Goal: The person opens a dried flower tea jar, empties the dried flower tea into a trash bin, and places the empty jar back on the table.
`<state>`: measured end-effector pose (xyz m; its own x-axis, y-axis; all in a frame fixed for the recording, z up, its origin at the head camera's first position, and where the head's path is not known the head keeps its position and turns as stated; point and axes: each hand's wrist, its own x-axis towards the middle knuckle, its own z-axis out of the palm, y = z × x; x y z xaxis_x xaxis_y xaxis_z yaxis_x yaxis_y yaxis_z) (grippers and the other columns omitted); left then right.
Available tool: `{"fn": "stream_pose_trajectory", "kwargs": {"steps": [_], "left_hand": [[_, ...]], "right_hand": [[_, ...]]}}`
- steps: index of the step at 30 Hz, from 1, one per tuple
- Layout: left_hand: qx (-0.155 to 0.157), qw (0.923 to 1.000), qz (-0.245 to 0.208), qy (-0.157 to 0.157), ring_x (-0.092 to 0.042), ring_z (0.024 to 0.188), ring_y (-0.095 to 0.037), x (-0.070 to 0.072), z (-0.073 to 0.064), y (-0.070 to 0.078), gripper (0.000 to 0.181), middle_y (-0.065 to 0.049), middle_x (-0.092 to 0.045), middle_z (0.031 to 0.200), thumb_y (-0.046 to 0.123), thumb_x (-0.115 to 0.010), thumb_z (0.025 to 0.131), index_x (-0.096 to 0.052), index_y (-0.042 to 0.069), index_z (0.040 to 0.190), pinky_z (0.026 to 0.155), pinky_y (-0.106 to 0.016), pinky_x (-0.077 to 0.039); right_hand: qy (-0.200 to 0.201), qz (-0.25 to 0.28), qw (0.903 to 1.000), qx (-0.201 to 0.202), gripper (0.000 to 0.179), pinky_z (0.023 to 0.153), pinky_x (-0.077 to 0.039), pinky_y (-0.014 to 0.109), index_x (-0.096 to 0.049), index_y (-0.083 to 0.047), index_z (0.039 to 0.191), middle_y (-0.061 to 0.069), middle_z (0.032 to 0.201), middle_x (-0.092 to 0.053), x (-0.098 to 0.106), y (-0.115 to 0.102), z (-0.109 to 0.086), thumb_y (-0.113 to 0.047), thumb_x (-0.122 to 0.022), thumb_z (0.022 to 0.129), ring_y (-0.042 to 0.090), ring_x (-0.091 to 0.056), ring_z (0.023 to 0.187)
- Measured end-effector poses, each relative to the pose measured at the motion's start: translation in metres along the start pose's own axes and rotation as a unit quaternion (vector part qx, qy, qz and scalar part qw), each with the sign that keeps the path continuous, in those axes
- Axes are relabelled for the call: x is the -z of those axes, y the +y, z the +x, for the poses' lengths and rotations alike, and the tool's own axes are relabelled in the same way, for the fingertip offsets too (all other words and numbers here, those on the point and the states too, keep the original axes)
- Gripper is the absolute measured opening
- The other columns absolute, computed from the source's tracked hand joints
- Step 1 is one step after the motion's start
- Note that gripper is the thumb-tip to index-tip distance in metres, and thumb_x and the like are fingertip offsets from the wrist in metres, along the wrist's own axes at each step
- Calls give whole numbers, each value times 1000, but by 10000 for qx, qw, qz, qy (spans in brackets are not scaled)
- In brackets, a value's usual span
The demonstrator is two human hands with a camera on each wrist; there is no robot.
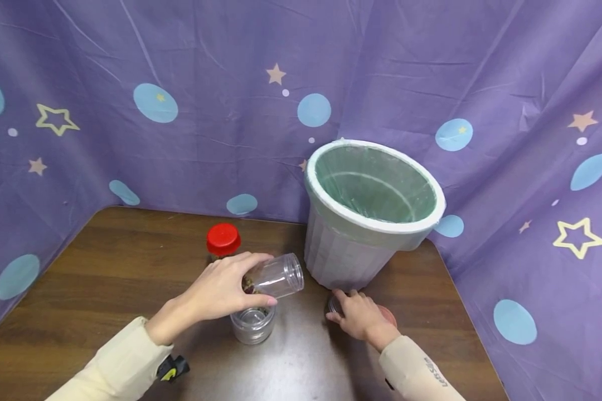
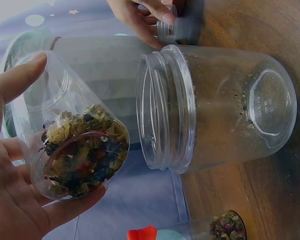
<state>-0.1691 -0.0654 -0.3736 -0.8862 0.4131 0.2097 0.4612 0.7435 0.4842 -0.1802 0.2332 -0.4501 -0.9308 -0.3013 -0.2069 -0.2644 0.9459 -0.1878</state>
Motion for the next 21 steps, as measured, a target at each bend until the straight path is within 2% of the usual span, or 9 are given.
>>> {"fn": "stream_pose_trajectory", "kwargs": {"steps": [7,21], "left_hand": [[22,10000,17,-7,-68,95,-19,0,-1,0,76,-1,-69,121,61,-77,72,-59,21,134,78,-41,-55],[3,10000,-37,-20,-67,92,-17,-2,0,-1,76,-1,-69,120,61,-78,71,-59,21,133,76,-38,-54]], "right_hand": [[120,281,9993,214,61,90,-51,56,-52,-3,137,25,115,-56,-7,1,1,-40,-67,91,43,-63,104],[277,285,9986,347,59,88,-50,59,-55,2,131,25,112,-57,-17,2,3,-40,-68,90,44,-63,102]]}}
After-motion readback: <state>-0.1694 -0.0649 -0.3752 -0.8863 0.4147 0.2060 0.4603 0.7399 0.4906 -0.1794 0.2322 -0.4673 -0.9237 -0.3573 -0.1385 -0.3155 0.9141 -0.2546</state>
